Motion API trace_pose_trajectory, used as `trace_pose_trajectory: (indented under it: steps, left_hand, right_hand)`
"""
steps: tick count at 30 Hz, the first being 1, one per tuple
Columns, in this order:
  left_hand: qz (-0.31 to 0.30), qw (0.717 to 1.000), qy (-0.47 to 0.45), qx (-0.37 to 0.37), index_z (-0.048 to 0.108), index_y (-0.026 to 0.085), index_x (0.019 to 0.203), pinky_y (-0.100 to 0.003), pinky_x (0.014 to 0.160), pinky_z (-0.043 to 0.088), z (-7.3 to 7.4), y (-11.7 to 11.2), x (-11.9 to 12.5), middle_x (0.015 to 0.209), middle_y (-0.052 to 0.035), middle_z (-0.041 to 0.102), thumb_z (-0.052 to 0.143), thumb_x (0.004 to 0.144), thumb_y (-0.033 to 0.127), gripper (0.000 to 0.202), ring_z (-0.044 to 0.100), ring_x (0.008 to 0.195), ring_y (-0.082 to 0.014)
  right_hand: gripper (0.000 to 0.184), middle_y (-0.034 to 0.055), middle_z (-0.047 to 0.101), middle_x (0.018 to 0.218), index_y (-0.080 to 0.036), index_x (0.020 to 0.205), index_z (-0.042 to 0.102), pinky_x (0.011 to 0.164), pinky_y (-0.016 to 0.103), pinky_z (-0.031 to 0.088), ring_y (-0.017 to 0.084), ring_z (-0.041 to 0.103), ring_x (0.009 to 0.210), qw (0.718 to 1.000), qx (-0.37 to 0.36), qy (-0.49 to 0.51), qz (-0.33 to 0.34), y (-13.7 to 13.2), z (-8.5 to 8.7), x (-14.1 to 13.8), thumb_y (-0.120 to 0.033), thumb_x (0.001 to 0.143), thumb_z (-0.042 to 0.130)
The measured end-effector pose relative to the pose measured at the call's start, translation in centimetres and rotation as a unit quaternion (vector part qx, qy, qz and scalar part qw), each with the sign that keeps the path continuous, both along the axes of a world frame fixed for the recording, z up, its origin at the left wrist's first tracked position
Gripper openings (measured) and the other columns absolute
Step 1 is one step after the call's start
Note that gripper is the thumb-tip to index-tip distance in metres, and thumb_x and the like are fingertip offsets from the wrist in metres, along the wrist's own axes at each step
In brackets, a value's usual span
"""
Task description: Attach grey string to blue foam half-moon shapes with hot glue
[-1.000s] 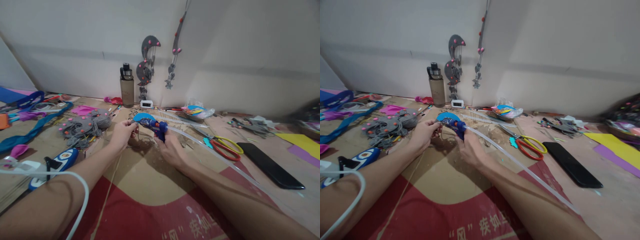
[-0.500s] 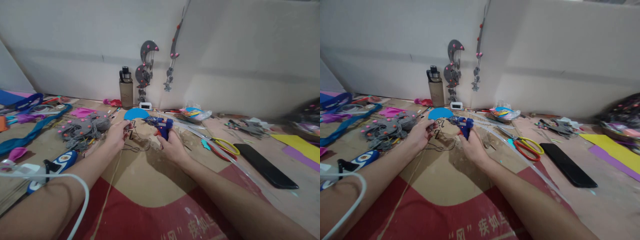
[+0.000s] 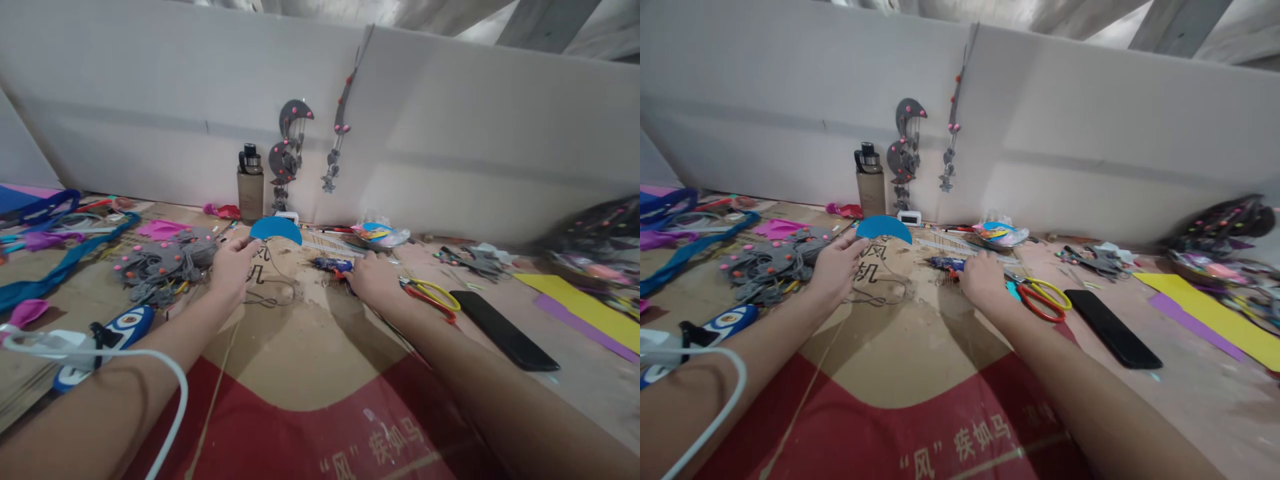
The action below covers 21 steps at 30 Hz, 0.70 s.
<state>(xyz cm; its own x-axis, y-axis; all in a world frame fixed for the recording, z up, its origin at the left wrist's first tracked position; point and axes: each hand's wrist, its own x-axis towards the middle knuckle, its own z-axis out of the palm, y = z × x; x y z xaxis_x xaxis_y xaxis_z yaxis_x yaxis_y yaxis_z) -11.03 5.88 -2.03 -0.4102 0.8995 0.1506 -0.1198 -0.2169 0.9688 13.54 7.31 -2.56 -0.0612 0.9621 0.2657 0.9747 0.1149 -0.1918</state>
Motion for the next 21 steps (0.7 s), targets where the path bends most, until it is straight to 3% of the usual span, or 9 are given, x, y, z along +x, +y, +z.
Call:
trace_pose_trajectory:
  steps: [2, 5, 9, 12, 14, 16, 21]
  left_hand:
    - [0.005, 0.998, 0.064, 0.021, 0.064, 0.016, 0.069, -0.019, 0.045, 0.028, -0.1, -0.2, 0.0, 0.052, 0.0044, 0.051, 0.068, 0.062, 0.030, 0.016, 0.039, 0.045, -0.0076]
    - [0.037, 0.981, 0.183, 0.051, 0.066, 0.017, 0.068, -0.021, 0.047, 0.027, -0.1, -0.5, -0.1, 0.050, 0.0043, 0.049, 0.066, 0.064, 0.029, 0.013, 0.038, 0.047, -0.0092]
    - [0.084, 0.950, 0.289, 0.088, 0.068, 0.019, 0.071, -0.023, 0.050, 0.026, 0.1, -0.7, -0.5, 0.051, 0.0044, 0.046, 0.065, 0.065, 0.028, 0.011, 0.037, 0.050, -0.0109]
    - [0.094, 0.938, 0.322, 0.092, 0.069, 0.020, 0.077, -0.022, 0.053, 0.028, 0.1, -0.5, -0.8, 0.055, 0.0037, 0.048, 0.063, 0.068, 0.029, 0.014, 0.039, 0.054, -0.0118]
    - [0.085, 0.947, 0.297, 0.085, 0.068, 0.019, 0.076, -0.022, 0.055, 0.030, 0.0, -0.4, -0.8, 0.059, 0.0026, 0.052, 0.062, 0.068, 0.029, 0.014, 0.043, 0.059, -0.0122]
    - [0.061, 0.969, 0.230, 0.073, 0.067, 0.018, 0.073, -0.021, 0.055, 0.032, -0.3, -0.2, -0.6, 0.062, 0.0018, 0.056, 0.063, 0.067, 0.029, 0.012, 0.046, 0.061, -0.0120]
    - [-0.052, 0.995, 0.076, 0.041, 0.064, 0.016, 0.070, -0.019, 0.047, 0.031, -1.1, 0.1, 0.1, 0.064, 0.0019, 0.057, 0.066, 0.066, 0.031, 0.016, 0.044, 0.052, -0.0073]
  right_hand:
    - [0.018, 0.0186, 0.060, 0.098, -0.013, 0.080, 0.058, 0.085, 0.041, 0.039, 0.028, 0.052, 0.100, 0.997, 0.063, 0.011, 0.048, -1.1, 0.9, -1.8, -0.031, 0.079, 0.056]
    - [0.015, 0.0096, 0.060, 0.096, -0.017, 0.089, 0.054, 0.082, 0.035, 0.042, 0.020, 0.055, 0.092, 0.960, 0.036, 0.217, 0.174, -2.3, 1.1, -6.7, -0.030, 0.082, 0.050]
    - [0.030, 0.0100, 0.058, 0.109, -0.017, 0.102, 0.045, 0.085, 0.033, 0.043, 0.017, 0.057, 0.097, 0.856, -0.076, 0.489, 0.148, -1.5, -0.1, -13.2, -0.030, 0.076, 0.056]
    - [0.028, 0.0056, 0.060, 0.098, -0.019, 0.102, 0.043, 0.076, 0.027, 0.045, 0.013, 0.059, 0.087, 0.779, -0.076, 0.602, 0.157, -0.5, -0.7, -15.3, -0.030, 0.078, 0.052]
    - [0.026, 0.0023, 0.060, 0.089, -0.020, 0.100, 0.045, 0.067, 0.025, 0.045, 0.012, 0.058, 0.078, 0.763, -0.070, 0.623, 0.159, -0.3, -0.8, -15.5, -0.034, 0.079, 0.051]
    - [0.027, 0.0006, 0.058, 0.084, -0.020, 0.095, 0.050, 0.062, 0.023, 0.043, 0.011, 0.055, 0.073, 0.766, -0.064, 0.620, 0.157, -0.3, -0.9, -15.1, -0.040, 0.077, 0.052]
    - [0.022, -0.0013, 0.057, 0.077, -0.019, 0.083, 0.055, 0.060, 0.022, 0.040, 0.009, 0.048, 0.066, 0.751, -0.034, 0.639, 0.160, -0.4, -1.5, -14.2, -0.038, 0.074, 0.055]
